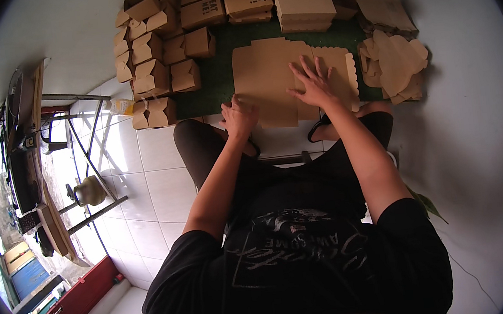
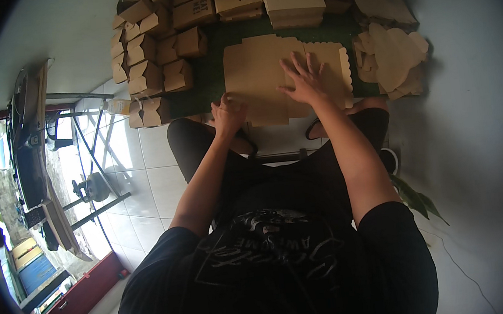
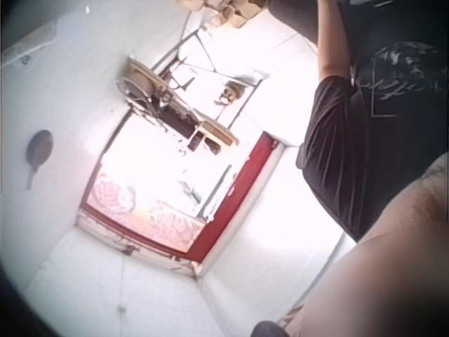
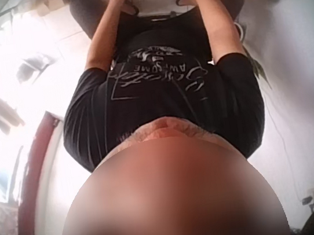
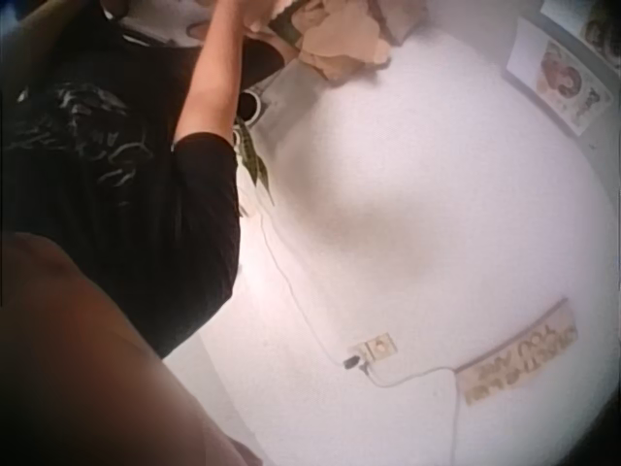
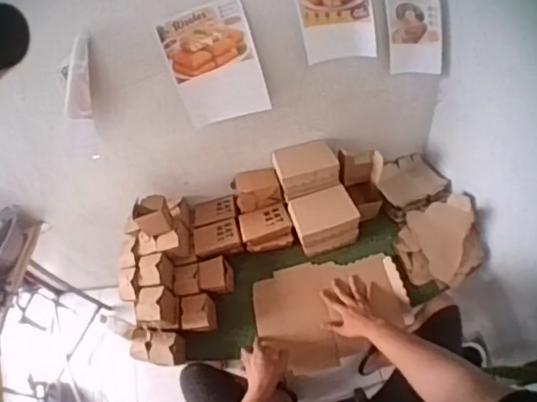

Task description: The person assembles flat cardboard box blanks into finished boxes by folding and interlocking the flaps. They handle multiple blanks, fold side and end flaps, and tuck tabs to form the box shape, then place completed boxes aside.

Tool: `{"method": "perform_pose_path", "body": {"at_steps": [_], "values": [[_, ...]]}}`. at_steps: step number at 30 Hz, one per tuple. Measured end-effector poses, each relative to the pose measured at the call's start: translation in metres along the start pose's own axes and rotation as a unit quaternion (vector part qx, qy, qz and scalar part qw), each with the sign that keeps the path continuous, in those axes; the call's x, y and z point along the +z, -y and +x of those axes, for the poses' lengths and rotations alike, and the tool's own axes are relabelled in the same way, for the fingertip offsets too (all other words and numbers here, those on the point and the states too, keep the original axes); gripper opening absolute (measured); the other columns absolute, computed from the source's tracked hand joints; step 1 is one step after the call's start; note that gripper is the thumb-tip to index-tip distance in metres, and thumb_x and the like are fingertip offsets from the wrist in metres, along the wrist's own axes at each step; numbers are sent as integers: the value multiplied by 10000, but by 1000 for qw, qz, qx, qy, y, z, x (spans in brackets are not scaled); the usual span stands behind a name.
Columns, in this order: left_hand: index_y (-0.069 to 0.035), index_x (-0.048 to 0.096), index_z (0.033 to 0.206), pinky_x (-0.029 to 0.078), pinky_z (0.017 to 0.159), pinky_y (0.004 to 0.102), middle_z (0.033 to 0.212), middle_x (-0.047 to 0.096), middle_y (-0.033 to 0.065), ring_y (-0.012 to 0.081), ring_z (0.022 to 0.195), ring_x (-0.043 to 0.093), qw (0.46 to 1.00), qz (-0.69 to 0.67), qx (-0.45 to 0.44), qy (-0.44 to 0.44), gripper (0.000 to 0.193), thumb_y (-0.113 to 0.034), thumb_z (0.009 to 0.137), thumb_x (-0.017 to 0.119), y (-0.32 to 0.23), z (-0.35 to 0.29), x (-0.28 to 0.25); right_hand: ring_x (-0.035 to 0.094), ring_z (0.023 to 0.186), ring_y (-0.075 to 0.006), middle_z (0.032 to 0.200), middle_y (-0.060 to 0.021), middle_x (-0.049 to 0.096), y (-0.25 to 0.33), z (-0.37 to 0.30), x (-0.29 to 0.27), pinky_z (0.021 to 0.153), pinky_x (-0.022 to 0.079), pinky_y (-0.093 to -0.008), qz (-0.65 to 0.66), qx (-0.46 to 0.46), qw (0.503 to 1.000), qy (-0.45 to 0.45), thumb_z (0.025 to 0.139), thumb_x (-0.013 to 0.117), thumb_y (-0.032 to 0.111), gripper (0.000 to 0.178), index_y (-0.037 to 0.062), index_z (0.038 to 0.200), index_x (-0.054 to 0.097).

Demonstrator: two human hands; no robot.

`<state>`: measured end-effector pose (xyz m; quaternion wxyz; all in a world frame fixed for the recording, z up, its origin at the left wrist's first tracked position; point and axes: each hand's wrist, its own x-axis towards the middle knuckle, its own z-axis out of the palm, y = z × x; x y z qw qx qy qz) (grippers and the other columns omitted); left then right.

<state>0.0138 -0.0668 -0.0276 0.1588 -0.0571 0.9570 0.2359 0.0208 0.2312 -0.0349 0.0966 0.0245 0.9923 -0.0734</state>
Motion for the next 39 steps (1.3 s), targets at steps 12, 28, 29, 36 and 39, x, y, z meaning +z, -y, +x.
{"method": "perform_pose_path", "body": {"at_steps": [12,28,29,36,39], "values": [[-116,461,1716,387,1196,781,1615,504,291,504,1533,509,1000,-17,-10,14,957,-458,902,831,9,-22,-6,37,1775,-482,1957,12,78,-2,-11,-7,1318,73,-872,-4,-32,999,6,952,610,921,1020,511,1819,263],[-124,654,1505,522,1125,668,1499,613,226,471,1355,654,996,-87,0,-17,676,-401,907,805,26,-20,-24,30,1766,-511,1952,-34,90,17,-14,-1,1313,63,-889,-1,-43,999,4,947,622,911,998,524,1806,291],[-93,670,1463,543,1111,628,1448,646,233,466,1333,665,995,-85,-4,-46,653,-405,911,825,25,-21,-23,38,1767,-505,1954,-25,86,17,-14,-1,1316,68,-884,1,-48,999,-10,946,622,913,996,530,1804,293],[24,688,1330,608,1029,468,1233,761,247,408,1180,750,972,-196,85,-94,576,-380,969,885,2,-1,-36,58,1774,-478,1955,-6,90,21,-15,-9,1326,60,-871,0,-37,999,8,937,666,887,998,538,1799,302],[29,675,1386,613,1014,441,1257,779,226,368,1146,780,953,-298,52,-6,602,-343,968,896,-2,30,-38,59,1776,-471,1954,-2,100,23,-16,-10,1329,56,-867,-1,-31,999,10,934,693,864,997,538,1796,311]]}}
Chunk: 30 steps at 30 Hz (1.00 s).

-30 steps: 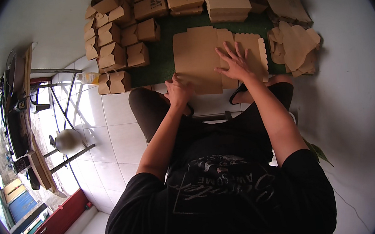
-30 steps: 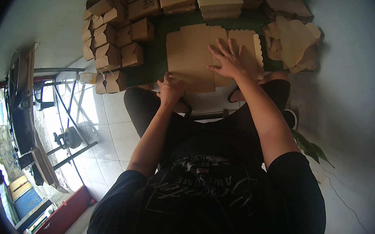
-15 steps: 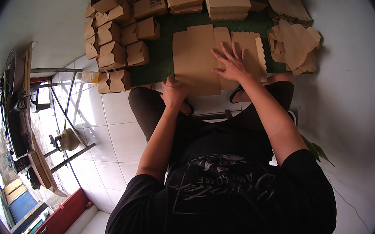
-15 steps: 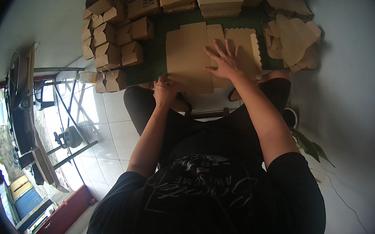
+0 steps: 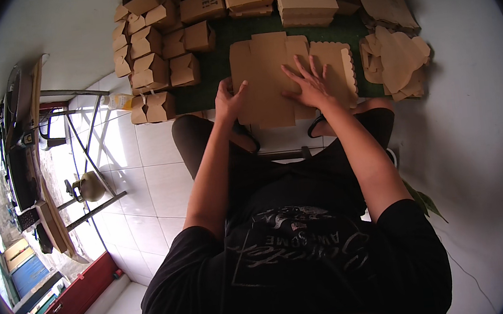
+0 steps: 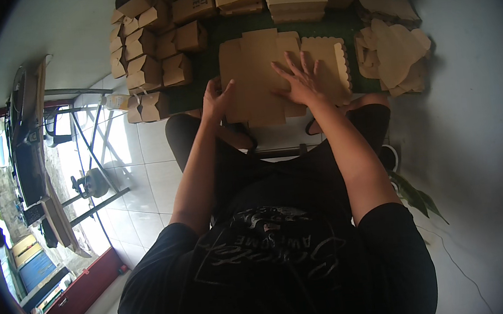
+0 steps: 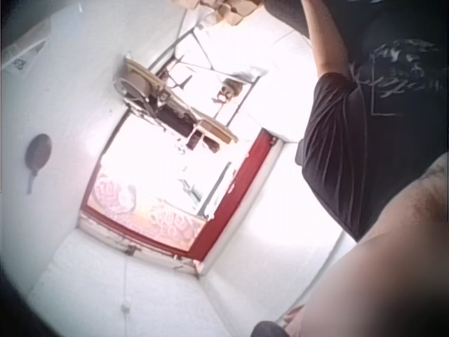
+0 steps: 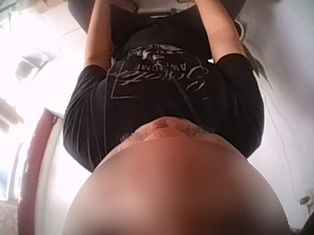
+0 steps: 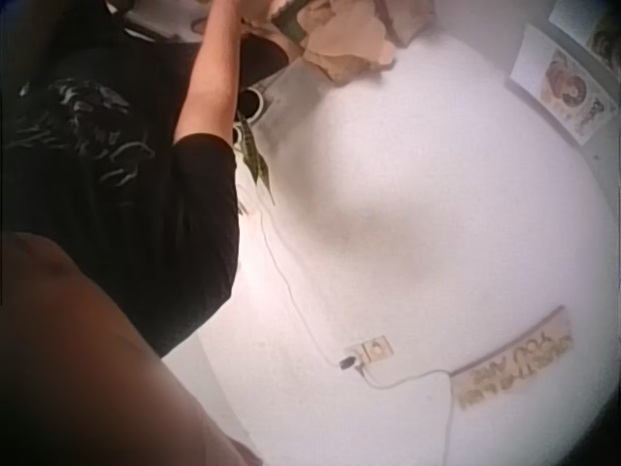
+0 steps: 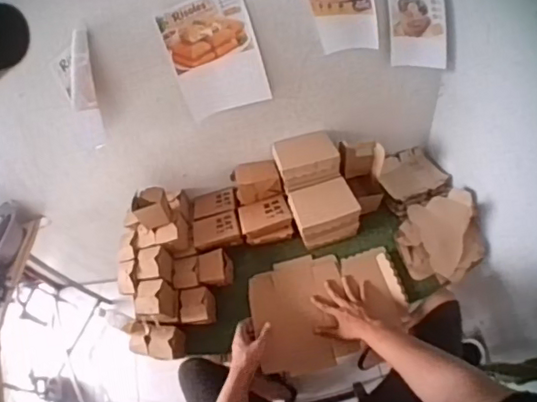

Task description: The person assembles flat cardboard box blanks into finished boxes by folding and interlocking the flaps. They handle multiple blanks, fold side and end flaps, and tuck tabs to form the box shape, then place completed boxes aside.

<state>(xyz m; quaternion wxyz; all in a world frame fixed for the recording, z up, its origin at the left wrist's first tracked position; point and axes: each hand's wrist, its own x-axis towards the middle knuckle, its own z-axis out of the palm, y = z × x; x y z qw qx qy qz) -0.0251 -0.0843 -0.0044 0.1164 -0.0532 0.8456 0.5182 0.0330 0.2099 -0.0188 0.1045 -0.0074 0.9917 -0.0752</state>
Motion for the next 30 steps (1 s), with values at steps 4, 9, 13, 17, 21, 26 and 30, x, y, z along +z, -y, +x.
{"method": "perform_pose_path", "body": {"at_steps": [4,9,13,17,21,26,30], "values": [[-16,699,1418,625,989,410,1213,816,202,354,1117,806,995,-65,25,66,618,-223,873,905,13,33,7,16,1783,-443,1956,5,69,3,5,2,1327,-2,-879,-36,-6,999,10,925,686,877,1019,530,1801,298],[-88,533,1652,537,1170,469,1430,733,216,431,1373,670,980,106,166,32,818,-76,866,760,22,43,23,42,1781,-451,1956,13,78,18,9,6,1309,42,-898,-17,-39,999,14,931,707,838,972,580,1781,312],[-71,198,1834,386,1327,529,1682,517,284,493,1587,460,976,69,183,95,1104,-13,860,714,12,36,30,44,1778,-472,1956,-11,94,28,5,2,1284,65,-920,5,-22,1000,17,930,703,847,954,617,1768,310],[-39,-3,1846,181,1418,532,1861,198,324,503,1741,136,972,-81,142,171,1050,-124,1017,635,-15,26,40,50,1777,-479,1956,-30,99,28,6,-1,1279,75,-921,-8,-23,999,25,949,643,881,933,616,1773,293],[-31,-22,1843,6,1438,511,1918,-31,274,437,1769,-136,968,-87,76,223,822,-315,1187,384,-31,30,56,51,1783,-456,1957,-14,89,28,8,1,1288,64,-912,-26,-24,999,25,975,571,903,905,616,1779,271],[-21,36,1844,-24,1434,539,1928,5,251,485,1765,-102,937,53,273,212,774,-453,1237,242,4,60,77,35,1788,-436,1957,-2,86,27,8,3,1303,61,-897,-33,-20,999,33,987,575,888,887,615,1776,278],[-45,95,1850,76,1429,595,1923,85,249,483,1772,20,912,124,344,186,758,-460,1240,266,32,65,79,-6,1790,-423,1954,1,103,27,7,3,1317,51,-884,-16,-19,999,27,963,661,843,892,610,1759,334]]}}
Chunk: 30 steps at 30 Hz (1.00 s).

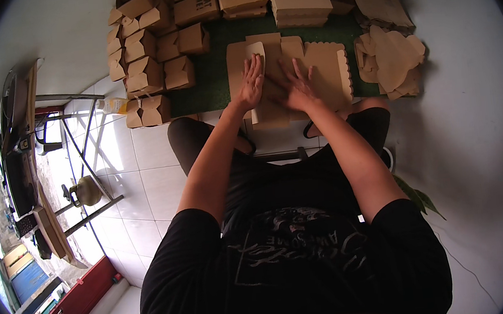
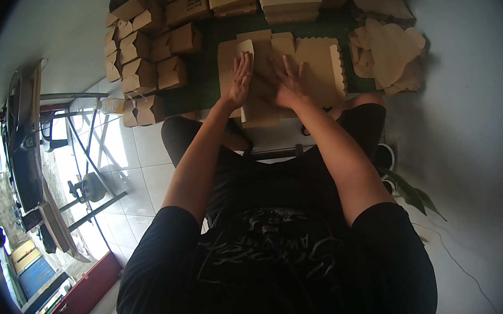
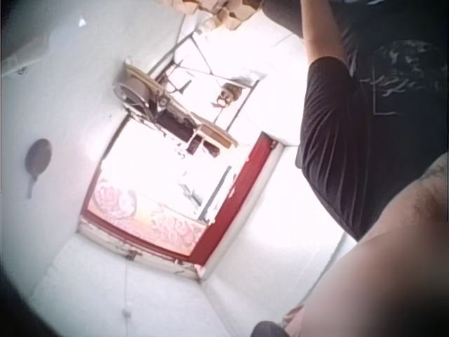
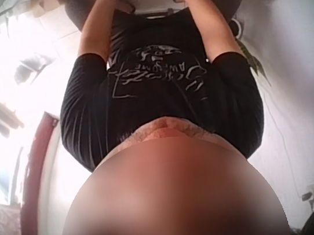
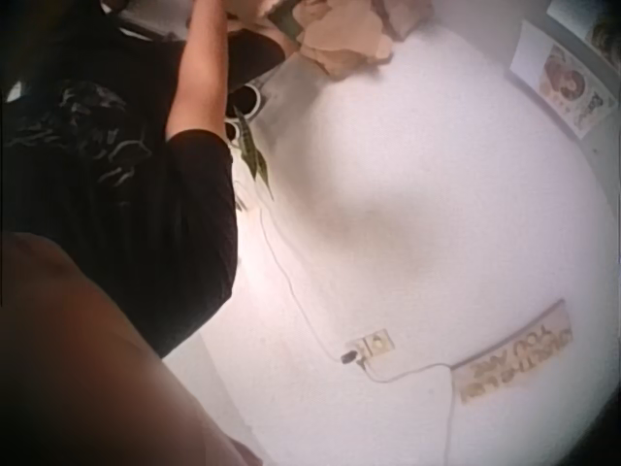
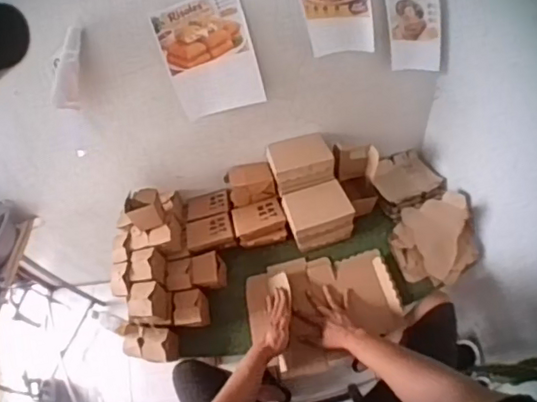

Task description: The person assembles flat cardboard box blanks into finished boxes by folding and interlocking the flaps. They handle multiple blanks, fold side and end flaps, and tuck tabs to form the box shape, then place completed boxes aside.

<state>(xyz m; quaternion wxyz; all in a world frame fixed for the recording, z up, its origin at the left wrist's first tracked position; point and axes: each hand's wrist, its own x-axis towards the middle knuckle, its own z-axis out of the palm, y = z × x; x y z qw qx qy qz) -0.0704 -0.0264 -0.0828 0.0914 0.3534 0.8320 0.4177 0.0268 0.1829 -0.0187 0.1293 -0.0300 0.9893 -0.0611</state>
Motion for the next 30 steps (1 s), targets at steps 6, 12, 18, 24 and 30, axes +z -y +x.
{"method": "perform_pose_path", "body": {"at_steps": [6,12,18,24,30], "values": [[-90,167,1853,171,1415,622,1929,141,197,444,1778,106,996,71,-44,14,742,-405,1222,397,-25,-6,-5,-18,1788,-420,1952,14,100,-1,4,3,1321,30,-885,-16,12,999,50,934,778,716,900,484,1744,462],[-81,223,1839,178,1428,595,1928,189,135,400,1778,145,975,219,-23,33,731,-404,1213,419,-41,-8,-8,166,1780,-346,1929,-57,217,-32,6,30,1349,87,-817,143,-42,985,-84,1038,741,481,866,222,1796,411],[-89,254,1834,185,1429,585,1916,238,125,377,1765,211,961,275,-10,8,728,-379,1192,439,-41,-10,2,304,1742,-323,1896,-92,302,-40,4,41,1334,181,-798,139,-59,977,-148,1107,653,447,817,155,1812,360],[-81,255,1831,199,1425,582,1914,247,133,366,1768,215,956,292,0,31,728,-329,1177,453,-29,-10,0,232,1751,-437,1922,-16,248,-2,-3,25,1291,161,-879,37,-27,993,-111,1089,679,525,804,318,1810,389],[-83,311,1811,230,1418,582,1887,326,133,316,1747,297,979,194,26,55,737,-370,1172,540,-11,-19,-38,205,1752,-446,1898,21,307,6,-5,26,1300,146,-889,37,-11,989,-141,1043,691,676,805,370,1759,484]]}}
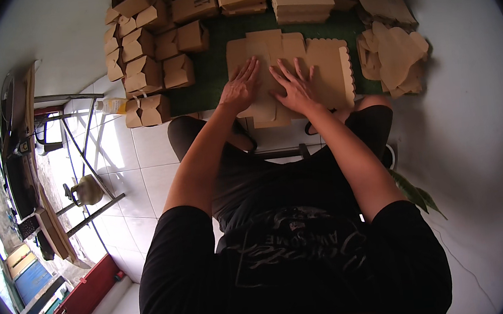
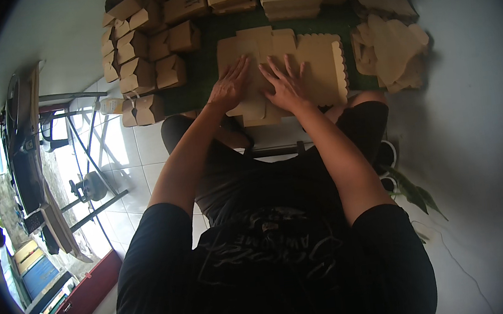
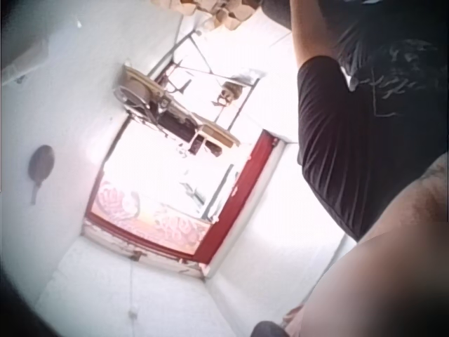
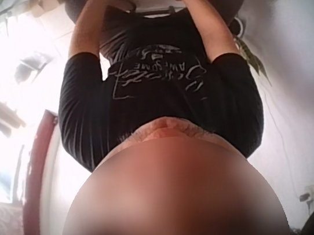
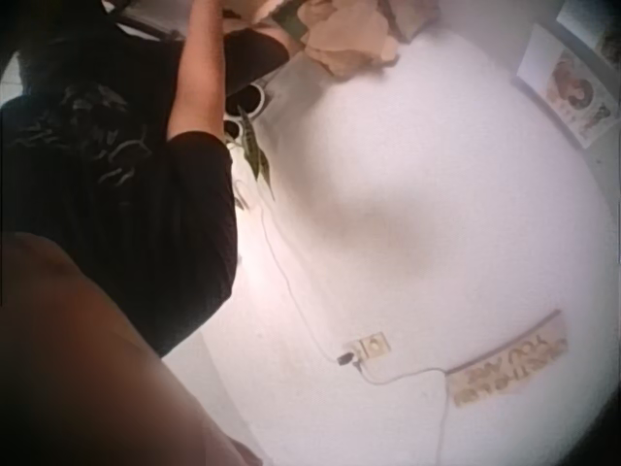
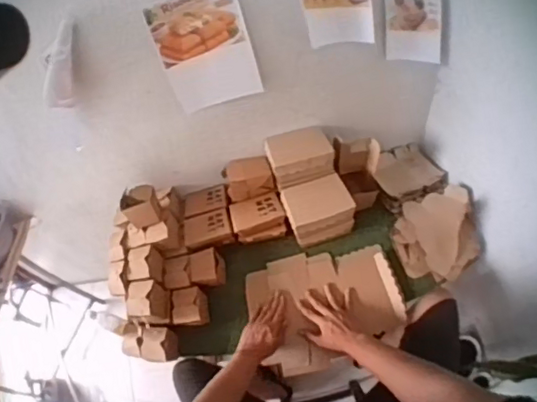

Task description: The person assembles flat cardboard box blanks into finished boxes by folding and interlocking the flaps. They handle multiple blanks, fold side and end flaps, and tuck tabs to form the box shape, then place completed boxes aside.

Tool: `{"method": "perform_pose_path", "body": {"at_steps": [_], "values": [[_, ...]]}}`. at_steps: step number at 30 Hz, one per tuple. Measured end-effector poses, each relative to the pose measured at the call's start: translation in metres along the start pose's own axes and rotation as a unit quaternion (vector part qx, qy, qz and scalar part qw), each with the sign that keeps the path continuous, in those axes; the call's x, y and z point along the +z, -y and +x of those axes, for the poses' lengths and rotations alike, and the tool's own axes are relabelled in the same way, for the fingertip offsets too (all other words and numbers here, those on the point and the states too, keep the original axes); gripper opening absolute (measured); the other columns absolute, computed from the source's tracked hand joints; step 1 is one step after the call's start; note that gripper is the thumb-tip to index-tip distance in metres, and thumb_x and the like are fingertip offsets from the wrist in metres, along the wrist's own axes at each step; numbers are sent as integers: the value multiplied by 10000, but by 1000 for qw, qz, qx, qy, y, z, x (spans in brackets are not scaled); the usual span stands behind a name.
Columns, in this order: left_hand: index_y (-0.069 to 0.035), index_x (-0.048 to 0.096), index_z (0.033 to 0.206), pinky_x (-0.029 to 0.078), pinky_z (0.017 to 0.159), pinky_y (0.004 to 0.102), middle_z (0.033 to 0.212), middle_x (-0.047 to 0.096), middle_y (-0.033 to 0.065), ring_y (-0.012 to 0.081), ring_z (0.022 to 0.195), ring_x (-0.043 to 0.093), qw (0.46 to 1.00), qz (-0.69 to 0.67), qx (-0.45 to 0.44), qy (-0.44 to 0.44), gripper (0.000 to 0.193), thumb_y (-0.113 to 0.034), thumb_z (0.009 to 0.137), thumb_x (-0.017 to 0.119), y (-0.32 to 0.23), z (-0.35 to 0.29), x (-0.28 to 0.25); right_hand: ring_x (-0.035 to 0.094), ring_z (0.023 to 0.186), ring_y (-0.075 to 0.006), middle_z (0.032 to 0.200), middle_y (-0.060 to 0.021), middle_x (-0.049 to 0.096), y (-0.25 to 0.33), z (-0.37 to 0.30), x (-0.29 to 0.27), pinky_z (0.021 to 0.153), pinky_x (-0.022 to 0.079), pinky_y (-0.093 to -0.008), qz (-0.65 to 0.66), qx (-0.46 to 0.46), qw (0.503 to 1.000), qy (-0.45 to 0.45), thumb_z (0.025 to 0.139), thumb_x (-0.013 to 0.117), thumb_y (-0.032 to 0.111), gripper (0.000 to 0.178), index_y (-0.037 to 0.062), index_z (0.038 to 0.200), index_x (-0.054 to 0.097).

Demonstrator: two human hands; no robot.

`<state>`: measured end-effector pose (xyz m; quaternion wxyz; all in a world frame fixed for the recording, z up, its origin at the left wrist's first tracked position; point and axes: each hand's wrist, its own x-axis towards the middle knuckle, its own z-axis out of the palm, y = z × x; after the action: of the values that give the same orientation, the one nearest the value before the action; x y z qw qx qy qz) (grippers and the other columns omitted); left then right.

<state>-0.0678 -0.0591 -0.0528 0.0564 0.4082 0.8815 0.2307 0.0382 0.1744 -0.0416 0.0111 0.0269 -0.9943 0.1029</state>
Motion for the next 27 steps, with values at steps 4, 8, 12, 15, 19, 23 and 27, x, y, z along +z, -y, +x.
{"method": "perform_pose_path", "body": {"at_steps": [4,8,12,15,19,23,27], "values": [[-93,365,1790,229,1425,558,1866,376,121,264,1741,317,990,130,-35,33,749,-424,1159,595,-14,-21,-13,203,1758,-431,1886,34,336,-2,0,-1,1304,141,-891,12,11,1000,13,1034,700,689,800,397,1750,493],[-78,386,1778,227,1427,551,1846,410,127,260,1736,325,985,160,-22,57,736,-382,1150,622,-27,-39,-18,207,1758,-424,1886,45,335,-1,1,-1,1303,135,-897,17,7,1000,2,1029,697,701,805,402,1749,493],[-44,419,1752,242,1424,563,1817,444,139,276,1727,335,977,190,34,90,739,-361,1130,663,-30,-58,-15,199,1761,-419,1890,46,329,-3,0,4,1301,127,-901,14,6,1000,0,1028,690,710,813,404,1753,484],[-33,454,1727,257,1422,558,1789,478,137,287,1710,363,974,193,38,114,743,-350,1103,700,-39,-72,-11,194,1763,-419,1891,43,327,-4,1,6,1301,123,-901,13,4,1000,-1,1027,687,714,818,405,1756,477],[-29,525,1683,257,1416,546,1755,526,143,287,1687,407,969,201,28,139,700,-393,1106,683,-57,-83,-17,198,1758,-433,1889,35,332,-4,1,6,1298,127,-903,9,9,1000,14,1027,684,716,814,406,1752,483],[-31,532,1674,248,1411,582,1742,543,136,293,1678,420,980,182,23,81,685,-416,1122,654,-58,-81,-33,211,1751,-451,1891,33,329,-3,1,6,1292,136,-906,11,0,1000,2,1029,687,715,814,412,1755,477],[-31,523,1679,230,1412,597,1732,554,142,298,1670,434,980,200,-6,19,667,-424,1144,602,-49,-51,-24,206,1753,-455,1902,43,305,-3,2,5,1286,141,-906,5,6,1000,16,1035,695,704,818,431,1766,453]]}}
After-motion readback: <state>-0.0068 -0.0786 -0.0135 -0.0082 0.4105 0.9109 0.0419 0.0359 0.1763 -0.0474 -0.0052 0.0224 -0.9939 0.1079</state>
